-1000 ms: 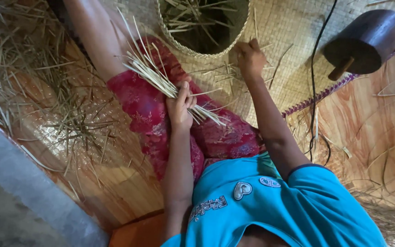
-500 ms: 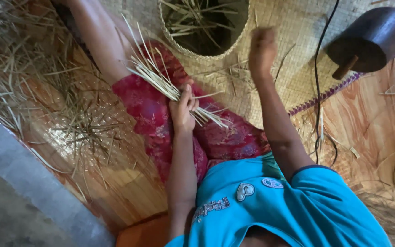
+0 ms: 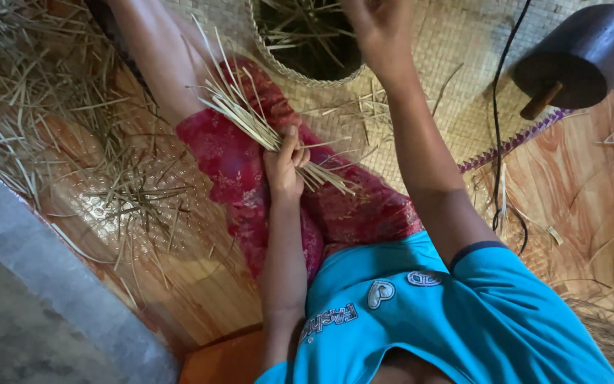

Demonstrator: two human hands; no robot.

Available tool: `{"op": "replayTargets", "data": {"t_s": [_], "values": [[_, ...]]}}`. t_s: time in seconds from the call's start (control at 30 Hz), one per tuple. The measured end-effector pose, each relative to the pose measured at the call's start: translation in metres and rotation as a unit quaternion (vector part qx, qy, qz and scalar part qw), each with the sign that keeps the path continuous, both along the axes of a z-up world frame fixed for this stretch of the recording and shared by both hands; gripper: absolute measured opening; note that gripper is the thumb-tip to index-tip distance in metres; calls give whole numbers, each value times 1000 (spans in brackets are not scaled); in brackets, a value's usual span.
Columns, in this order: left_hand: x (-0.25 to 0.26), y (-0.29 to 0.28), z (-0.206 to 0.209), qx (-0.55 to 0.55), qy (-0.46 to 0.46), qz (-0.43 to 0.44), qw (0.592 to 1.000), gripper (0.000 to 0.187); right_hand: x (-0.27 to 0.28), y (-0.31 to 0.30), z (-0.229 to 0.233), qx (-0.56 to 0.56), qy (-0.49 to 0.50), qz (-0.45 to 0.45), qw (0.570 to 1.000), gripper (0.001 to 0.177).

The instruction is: The person is sitting on the floor, sorting and bundling dried straw or grass strands to prepare them for weaving.

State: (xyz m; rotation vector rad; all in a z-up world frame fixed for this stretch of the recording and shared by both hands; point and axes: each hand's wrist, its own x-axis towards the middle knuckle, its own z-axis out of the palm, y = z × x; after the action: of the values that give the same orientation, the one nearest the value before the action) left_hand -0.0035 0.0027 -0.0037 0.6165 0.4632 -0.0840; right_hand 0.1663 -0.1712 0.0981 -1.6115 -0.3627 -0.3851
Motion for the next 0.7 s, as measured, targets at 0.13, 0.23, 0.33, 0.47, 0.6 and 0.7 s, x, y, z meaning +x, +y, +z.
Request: {"op": "replayTargets", "data": {"t_s": [0.13, 0.23, 0.33, 0.47, 0.6, 0.7], "values": [[1, 0, -8, -3, 17, 1, 1000, 6, -7, -38, -22, -63, -10, 62, 996, 60], [1, -1, -3, -12, -6, -9, 1000, 18, -13, -79, -18, -71, 4, -44, 997, 21], [3, -4, 4, -18, -5, -2, 1000, 13, -10, -137, -91, -105, 48, -151, 982, 3], [2, -15, 12, 16, 30, -4, 999, 13, -20, -163, -190, -296, 139, -218, 920, 10], [0, -29, 23, 20, -73, -37, 996, 17, -28, -150, -224, -416, 192, -254, 852, 37], [-1, -35, 33, 54, -62, -62, 995, 15, -34, -152, -247, -487, 168, -249, 820, 28]]}}
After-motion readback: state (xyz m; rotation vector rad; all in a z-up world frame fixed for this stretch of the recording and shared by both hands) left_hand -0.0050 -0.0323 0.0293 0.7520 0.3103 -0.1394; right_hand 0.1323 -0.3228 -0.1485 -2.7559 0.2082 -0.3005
